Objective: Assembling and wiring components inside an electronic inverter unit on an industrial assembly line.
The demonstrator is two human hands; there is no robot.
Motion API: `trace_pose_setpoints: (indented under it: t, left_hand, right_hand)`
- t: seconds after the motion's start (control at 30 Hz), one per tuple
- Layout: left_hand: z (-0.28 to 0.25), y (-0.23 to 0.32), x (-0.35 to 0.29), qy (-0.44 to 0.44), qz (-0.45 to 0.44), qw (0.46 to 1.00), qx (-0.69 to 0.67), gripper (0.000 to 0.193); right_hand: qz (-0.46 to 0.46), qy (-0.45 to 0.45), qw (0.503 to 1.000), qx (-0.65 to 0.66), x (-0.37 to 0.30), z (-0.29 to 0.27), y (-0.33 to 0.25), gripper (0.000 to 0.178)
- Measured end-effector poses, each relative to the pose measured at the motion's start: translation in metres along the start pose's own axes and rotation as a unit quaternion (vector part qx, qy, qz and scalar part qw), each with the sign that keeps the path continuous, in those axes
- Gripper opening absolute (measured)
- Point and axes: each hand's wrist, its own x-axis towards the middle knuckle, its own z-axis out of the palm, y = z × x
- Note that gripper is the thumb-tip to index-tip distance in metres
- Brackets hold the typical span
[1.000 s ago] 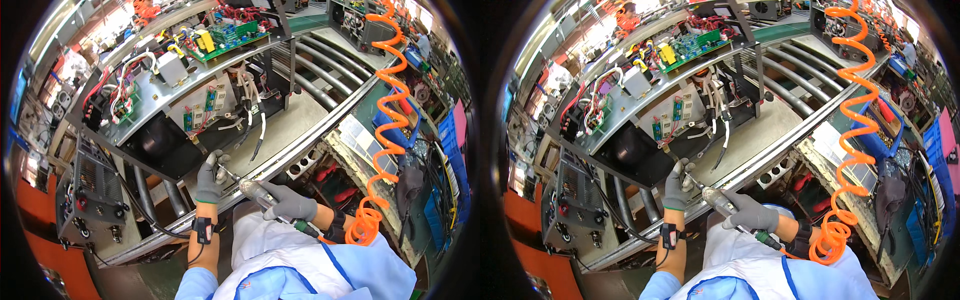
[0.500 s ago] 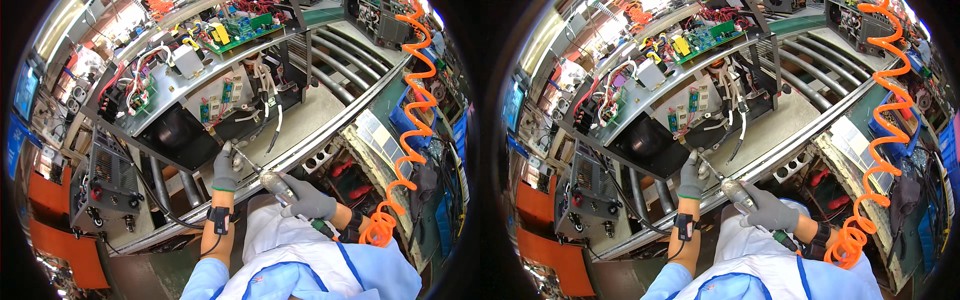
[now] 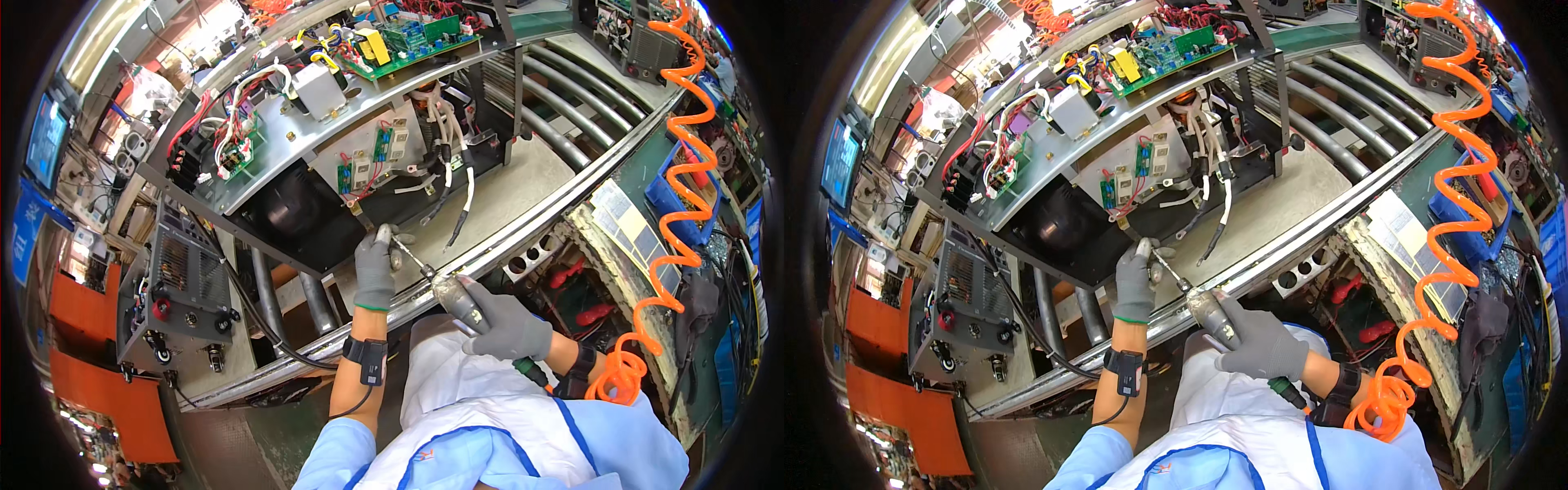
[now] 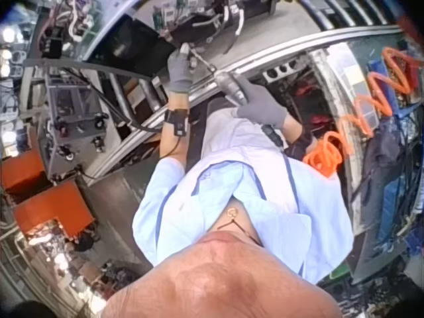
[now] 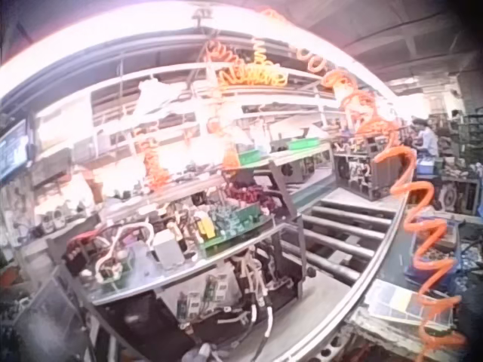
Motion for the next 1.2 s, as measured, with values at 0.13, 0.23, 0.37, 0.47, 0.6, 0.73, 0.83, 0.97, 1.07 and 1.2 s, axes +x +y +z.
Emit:
trace_pose_setpoints:
  t: [0.13, 0.23, 0.37, 0.47, 0.6, 0.73, 0.83, 0.97, 1.07, 1.2]
  left_hand:
    - [-0.005, -0.003, 0.003, -0.014, 0.0, 0.998, -0.059, 0.027]
    - [-0.005, 0.001, 0.006, -0.028, -0.034, 0.988, -0.146, 0.029]
    - [0.006, 0.012, 0.026, 0.038, -0.092, 0.978, -0.185, 0.032]
    - [0.001, 0.011, 0.05, 0.08, -0.066, 0.972, -0.21, 0.03]
    - [0.017, 0.022, 0.059, 0.127, -0.053, 0.971, -0.194, 0.023]
    - [0.014, 0.021, 0.058, 0.156, -0.043, 0.977, -0.14, 0.019]
    - [0.013, 0.013, 0.062, 0.163, -0.027, 0.972, -0.166, 0.018]
    - [0.005, 0.013, 0.058, 0.114, -0.01, 0.979, -0.166, 0.017]
    - [0.008, 0.021, 0.055, 0.156, -0.041, 0.967, -0.196, 0.01]
    - [0.008, 0.019, 0.057, 0.159, -0.034, 0.97, -0.179, 0.013]
  right_hand:
    - [0.047, -0.029, 0.998, -0.031, 0.003, -0.008, -0.012, 0.096]
    - [-0.075, 0.032, 0.97, 0.228, 0.011, 0.007, 0.009, 0.095]
    - [-0.064, 0.036, 0.98, 0.185, 0.017, 0.004, 0.009, 0.092]
    - [-0.055, 0.053, 0.964, 0.256, 0.021, 0.001, -0.006, 0.09]
    - [-0.085, 0.073, 0.964, 0.241, 0.03, 0.005, -0.008, 0.092]
    - [-0.08, 0.089, 0.968, 0.222, 0.032, 0.008, -0.01, 0.091]
    - [-0.046, 0.073, 0.968, 0.237, 0.032, 0.007, -0.014, 0.09]
    - [-0.063, 0.086, 0.967, 0.233, 0.04, 0.013, -0.007, 0.089]
    - [-0.069, 0.101, 0.962, 0.244, 0.041, 0.015, -0.012, 0.088]
    - [-0.079, 0.121, 0.963, 0.226, 0.048, 0.021, -0.006, 0.089]
